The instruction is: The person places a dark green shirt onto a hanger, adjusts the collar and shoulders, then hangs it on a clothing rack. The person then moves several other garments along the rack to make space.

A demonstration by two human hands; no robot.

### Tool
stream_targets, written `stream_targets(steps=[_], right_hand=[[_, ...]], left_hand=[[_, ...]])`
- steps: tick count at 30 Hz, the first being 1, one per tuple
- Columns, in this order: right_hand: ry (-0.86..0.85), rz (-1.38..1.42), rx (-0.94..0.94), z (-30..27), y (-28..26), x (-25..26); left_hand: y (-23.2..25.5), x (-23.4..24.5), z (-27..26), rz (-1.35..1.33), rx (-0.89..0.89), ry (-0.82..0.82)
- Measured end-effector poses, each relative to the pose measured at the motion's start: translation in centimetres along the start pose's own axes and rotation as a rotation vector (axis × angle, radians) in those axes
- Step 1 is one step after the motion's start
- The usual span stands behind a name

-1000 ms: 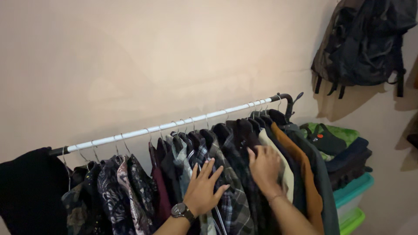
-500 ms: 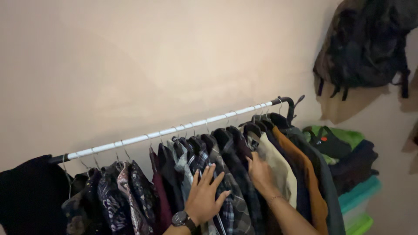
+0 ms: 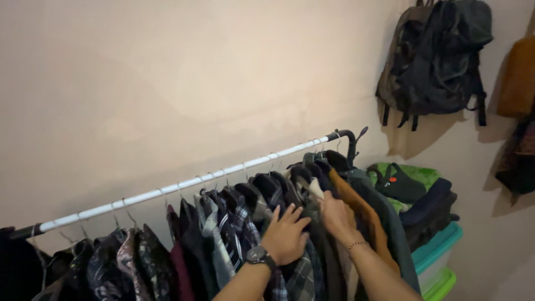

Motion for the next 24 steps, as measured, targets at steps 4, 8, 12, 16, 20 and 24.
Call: stream_targets(steps=[4,8,12,16,20,24], right_hand=[[-0.014,0.056,0.154,-1.4,-1.0,-0.2],[0.038,0.197,0.269,-1.6,-0.8,-0.3],[0.504,0.171,0.179,-1.8,1.6,1.9],[0.114,0.184,-0.014,0.0,4.7,-0.7],[0.113,0.447,0.289,-0.6,4.9,-0.7],[0.058,0.397,0.225,-2.2,3.0,-1.0]], left_hand=[[0.9,-1.0,2.2,-0.039,0.043,0.064],[0.6,-1.5,3.4,-0.016,-0.015,0.093],[-0.4,-1.0,4.6,-0.031,-0.034,0.062],[-0.6,-2.2,4.6,0.003,-0.045,0.046],[-0.3,-3.1,4.5,0.037,-0.095,0.054],[-0.5,-3.1,4.3,0.044,-0.046,0.039]])
Point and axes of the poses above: each hand's wrist, its own z-axis towards the middle knuckle, its own x-axis out of the back of the hand, y = z × x, the point moved 4 cm from there along z, towards the middle knuckle, and after that the axes turned 1 degree about y, right-handed, at the moved point
